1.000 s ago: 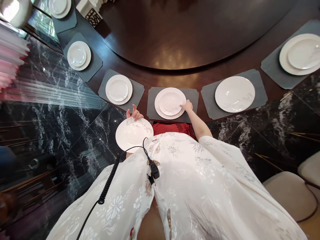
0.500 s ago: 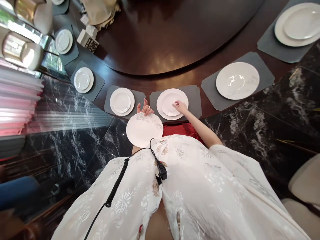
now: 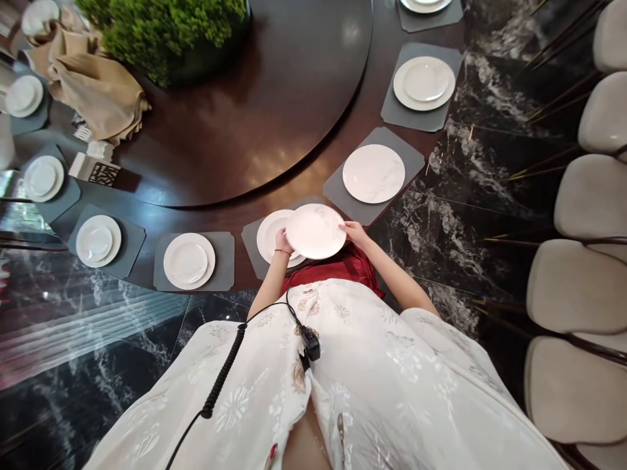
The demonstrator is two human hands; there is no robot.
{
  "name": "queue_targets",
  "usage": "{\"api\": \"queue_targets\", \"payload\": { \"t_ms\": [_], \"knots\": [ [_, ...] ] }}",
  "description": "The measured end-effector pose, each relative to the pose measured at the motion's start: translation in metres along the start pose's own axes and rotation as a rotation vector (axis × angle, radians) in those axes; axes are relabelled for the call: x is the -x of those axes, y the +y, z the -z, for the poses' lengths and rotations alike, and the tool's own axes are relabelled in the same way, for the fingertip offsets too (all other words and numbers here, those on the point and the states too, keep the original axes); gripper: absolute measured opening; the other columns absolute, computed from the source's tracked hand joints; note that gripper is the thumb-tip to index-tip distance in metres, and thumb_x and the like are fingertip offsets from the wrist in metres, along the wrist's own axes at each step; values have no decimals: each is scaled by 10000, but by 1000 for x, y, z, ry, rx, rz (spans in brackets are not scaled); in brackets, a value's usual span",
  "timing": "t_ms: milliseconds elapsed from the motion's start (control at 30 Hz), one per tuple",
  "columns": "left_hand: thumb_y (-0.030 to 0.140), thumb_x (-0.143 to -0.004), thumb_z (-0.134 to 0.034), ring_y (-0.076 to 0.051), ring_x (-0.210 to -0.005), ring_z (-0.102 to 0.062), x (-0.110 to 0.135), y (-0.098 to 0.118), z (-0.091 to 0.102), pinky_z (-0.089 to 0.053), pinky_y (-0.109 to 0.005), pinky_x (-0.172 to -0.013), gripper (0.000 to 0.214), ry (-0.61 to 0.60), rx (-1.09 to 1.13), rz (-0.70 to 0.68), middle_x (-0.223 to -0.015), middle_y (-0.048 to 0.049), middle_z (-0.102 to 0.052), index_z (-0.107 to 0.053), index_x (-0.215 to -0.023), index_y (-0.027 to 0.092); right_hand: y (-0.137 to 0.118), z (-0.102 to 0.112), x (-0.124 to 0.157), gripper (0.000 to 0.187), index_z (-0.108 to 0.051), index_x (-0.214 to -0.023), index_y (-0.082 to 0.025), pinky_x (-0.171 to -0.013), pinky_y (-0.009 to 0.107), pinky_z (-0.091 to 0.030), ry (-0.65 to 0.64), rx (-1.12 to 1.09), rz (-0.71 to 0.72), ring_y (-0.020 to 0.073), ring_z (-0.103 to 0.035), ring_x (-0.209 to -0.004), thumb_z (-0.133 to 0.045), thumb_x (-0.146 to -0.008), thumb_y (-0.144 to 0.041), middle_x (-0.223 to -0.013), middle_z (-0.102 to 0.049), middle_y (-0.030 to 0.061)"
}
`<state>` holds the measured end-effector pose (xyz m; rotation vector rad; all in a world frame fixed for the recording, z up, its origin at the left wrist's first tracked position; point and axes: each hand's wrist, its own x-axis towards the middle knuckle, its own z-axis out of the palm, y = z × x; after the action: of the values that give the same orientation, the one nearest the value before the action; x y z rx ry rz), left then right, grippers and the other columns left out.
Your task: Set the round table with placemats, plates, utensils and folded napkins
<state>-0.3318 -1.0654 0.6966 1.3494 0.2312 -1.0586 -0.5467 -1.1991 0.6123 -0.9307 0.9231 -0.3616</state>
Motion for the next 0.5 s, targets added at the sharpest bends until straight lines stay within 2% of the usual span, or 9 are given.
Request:
{"api": "queue_targets", "payload": {
  "t_ms": [100, 200, 333, 500],
  "knots": [
    [148, -975, -338, -98, -480, -450, -4, -12, 14, -462, -192, -587, 343, 62, 227, 167, -565, 27, -427, -603, -756, 143, -6, 52, -29, 247, -650, -829, -153, -587, 258, -591, 260, -86, -33, 136, -648, -615, -845, -755, -286, -708, -700, 25],
    [153, -964, -374, -84, -477, -469, 1, -28, 28, -450, -189, -594, 256, 134, 363, 238, -568, 33, -441, -596, -837, 145, -14, 83, -61, 183, -606, -847, -161, -614, 249, -627, 395, -127, -59, 121, -659, -615, -784, -807, -178, -706, -685, 12],
    [133, -955, -385, -72, -468, -471, 12, -52, 33, -438, -190, -583, 209, 199, 466, 270, -568, 44, -436, -579, -880, 151, -21, 100, -96, 158, -573, -878, -172, -647, 220, -631, 461, -210, -93, 102, -660, -629, -721, -848, -128, -735, -672, -8],
    [138, -939, -411, -75, -477, -474, 22, -77, 22, -448, -207, -578, 178, 238, 546, 303, -592, 39, -469, -587, -921, 152, -22, 109, -115, 151, -579, -948, -174, -638, 250, -643, 419, -148, -138, 112, -662, -642, -708, -869, -168, -785, -679, -1]
  ]
}}
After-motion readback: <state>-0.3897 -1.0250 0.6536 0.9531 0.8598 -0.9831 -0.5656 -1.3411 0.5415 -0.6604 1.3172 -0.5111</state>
